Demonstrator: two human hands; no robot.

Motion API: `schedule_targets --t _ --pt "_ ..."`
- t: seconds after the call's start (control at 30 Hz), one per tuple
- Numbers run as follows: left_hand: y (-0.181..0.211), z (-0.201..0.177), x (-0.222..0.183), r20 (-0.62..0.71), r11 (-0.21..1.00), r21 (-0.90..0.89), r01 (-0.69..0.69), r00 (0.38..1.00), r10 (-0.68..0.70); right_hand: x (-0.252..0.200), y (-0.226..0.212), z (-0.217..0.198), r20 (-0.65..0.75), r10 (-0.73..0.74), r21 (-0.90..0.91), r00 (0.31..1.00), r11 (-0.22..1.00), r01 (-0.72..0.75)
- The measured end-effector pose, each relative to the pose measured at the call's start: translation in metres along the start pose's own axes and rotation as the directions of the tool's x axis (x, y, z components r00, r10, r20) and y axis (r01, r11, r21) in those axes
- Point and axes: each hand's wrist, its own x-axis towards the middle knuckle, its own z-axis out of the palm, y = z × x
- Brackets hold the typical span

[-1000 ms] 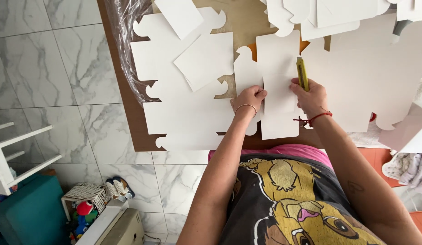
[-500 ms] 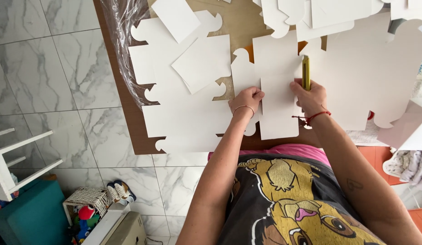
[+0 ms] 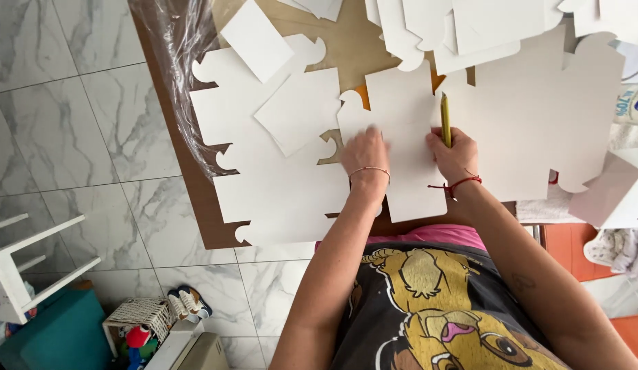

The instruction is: Cutting out paper patterns with scissors and scoring fold lines with a utility knife

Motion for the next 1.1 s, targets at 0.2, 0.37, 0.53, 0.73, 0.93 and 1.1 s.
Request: schedule_targets --t 0.2,0.37,0.53,0.73,0.93,1.1 --pt "0.007 0.017 0.017 -0.414 0.890 0.196 -0.412 0.788 0.456 -0.009 -0.010 -0.004 0.016 -0.059 0.075 0.998 0.995 0.058" --pt "0.019 -0.034 -0.021 -0.441 0.906 -0.139 -0.399 0.845 0.304 -0.021 -0.026 -0.009 0.033 0.034 0.232 0.999 0.972 -0.041" --pt "-0.014 -0.012 -0.018 -0.728 0.787 -0.406 -0.465 0.685 0.029 -0.027 -0.041 -0.010 0.018 0.061 0.419 0.998 0.906 -0.063" --pt "-0.035 0.011 -0.023 -0.302 0.543 -0.805 -0.240 0.953 -0.025 -0.028 -0.054 -0.010 -0.003 0.100 0.520 0.995 0.850 -0.084" --pt "-0.042 -0.011 -0.040 -0.527 0.684 -0.667 -0.294 0.835 -0.155 -0.035 -0.060 -0.014 0.023 0.110 0.550 0.994 0.829 -0.105" --pt "-0.077 0.013 -0.002 -0.295 0.699 -0.709 -0.094 0.940 -0.174 -0.050 -0.081 -0.018 0.101 0.033 0.406 0.994 0.911 -0.072"
